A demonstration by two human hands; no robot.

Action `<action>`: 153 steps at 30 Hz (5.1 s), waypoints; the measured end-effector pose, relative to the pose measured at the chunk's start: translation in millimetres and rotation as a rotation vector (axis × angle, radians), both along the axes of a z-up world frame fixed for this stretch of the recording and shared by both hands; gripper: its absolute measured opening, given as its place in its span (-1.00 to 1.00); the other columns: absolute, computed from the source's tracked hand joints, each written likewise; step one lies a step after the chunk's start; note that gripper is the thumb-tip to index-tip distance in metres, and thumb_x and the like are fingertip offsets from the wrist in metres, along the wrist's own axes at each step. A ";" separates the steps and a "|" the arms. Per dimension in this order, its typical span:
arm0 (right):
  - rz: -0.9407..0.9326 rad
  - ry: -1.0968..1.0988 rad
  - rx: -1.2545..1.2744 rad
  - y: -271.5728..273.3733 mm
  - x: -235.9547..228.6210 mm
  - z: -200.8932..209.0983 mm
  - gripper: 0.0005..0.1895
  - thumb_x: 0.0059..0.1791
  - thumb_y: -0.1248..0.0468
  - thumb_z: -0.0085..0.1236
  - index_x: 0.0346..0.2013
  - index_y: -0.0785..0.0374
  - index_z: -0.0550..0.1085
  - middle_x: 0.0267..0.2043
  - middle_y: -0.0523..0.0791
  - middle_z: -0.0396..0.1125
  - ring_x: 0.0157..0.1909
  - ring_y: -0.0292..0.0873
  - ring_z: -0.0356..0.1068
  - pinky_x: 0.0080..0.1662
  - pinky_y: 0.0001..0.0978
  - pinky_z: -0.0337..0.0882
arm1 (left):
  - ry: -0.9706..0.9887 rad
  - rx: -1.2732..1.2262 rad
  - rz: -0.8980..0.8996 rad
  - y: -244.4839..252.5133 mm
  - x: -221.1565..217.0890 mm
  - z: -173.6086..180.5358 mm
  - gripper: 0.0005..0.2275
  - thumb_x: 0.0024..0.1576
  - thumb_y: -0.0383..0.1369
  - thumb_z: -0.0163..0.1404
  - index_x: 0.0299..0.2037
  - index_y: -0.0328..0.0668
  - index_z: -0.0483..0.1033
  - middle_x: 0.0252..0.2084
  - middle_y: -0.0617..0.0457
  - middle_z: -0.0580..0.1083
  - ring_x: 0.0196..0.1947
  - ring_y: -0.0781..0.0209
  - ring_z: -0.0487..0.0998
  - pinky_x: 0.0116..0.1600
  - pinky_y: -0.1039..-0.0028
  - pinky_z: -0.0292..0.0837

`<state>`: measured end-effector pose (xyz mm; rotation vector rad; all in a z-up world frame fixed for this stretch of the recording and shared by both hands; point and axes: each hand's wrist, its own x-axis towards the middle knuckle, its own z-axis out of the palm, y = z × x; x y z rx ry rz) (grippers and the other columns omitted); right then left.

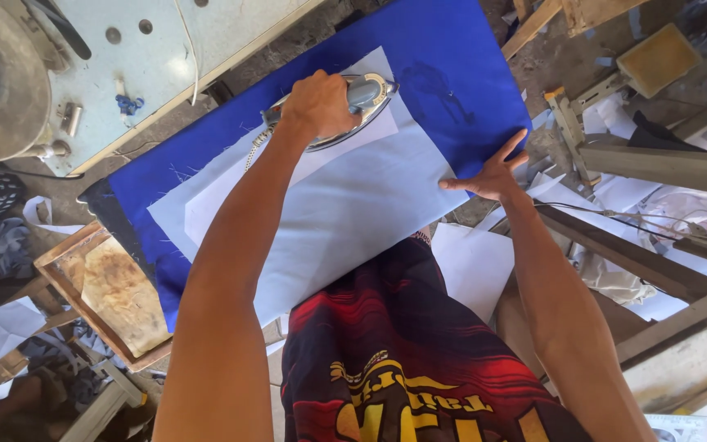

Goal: The person irons a piece of white fabric placed on a blue ironing board using a silver electric iron. They move the iron back and forth across the fabric while holding it steady with their other hand.

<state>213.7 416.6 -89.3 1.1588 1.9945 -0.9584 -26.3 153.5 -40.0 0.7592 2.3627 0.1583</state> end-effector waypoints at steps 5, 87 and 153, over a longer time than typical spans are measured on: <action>-0.002 -0.037 -0.001 -1.2 -4.8 3.8 0.87 -0.55 -0.26 0.59 0.15 -0.10 -0.99 0.49 0.19 -0.81 0.60 0.23 -0.30 0.44 -0.03 0.05 | -0.003 -0.006 0.010 3.2 0.0 4.3 -0.55 0.09 0.04 0.10 -0.05 -0.18 0.57 -0.09 -0.19 0.53 -0.13 -0.25 0.55 -0.04 0.00 0.47; 0.074 0.125 0.058 5.3 17.9 -24.3 0.99 -0.61 -0.34 0.66 0.38 0.25 -0.81 0.39 0.47 -0.86 0.53 0.55 -0.30 0.48 0.19 -0.01 | -0.067 -0.060 -0.137 -17.3 56.4 14.2 -0.55 0.04 0.08 0.04 -0.11 -0.10 0.66 -0.11 -0.17 0.63 0.01 -0.19 0.65 0.09 0.00 0.55; 0.075 -0.022 0.083 -9.4 -9.7 15.9 0.92 -0.53 -0.31 0.62 0.35 0.29 -0.83 0.45 0.47 -0.71 0.52 0.54 -0.25 0.35 0.17 0.26 | -0.038 0.113 0.033 46.5 36.7 21.3 -0.61 0.00 -0.04 0.07 -0.16 -0.15 0.67 -0.15 -0.12 0.64 -0.04 -0.14 0.67 0.02 0.00 0.60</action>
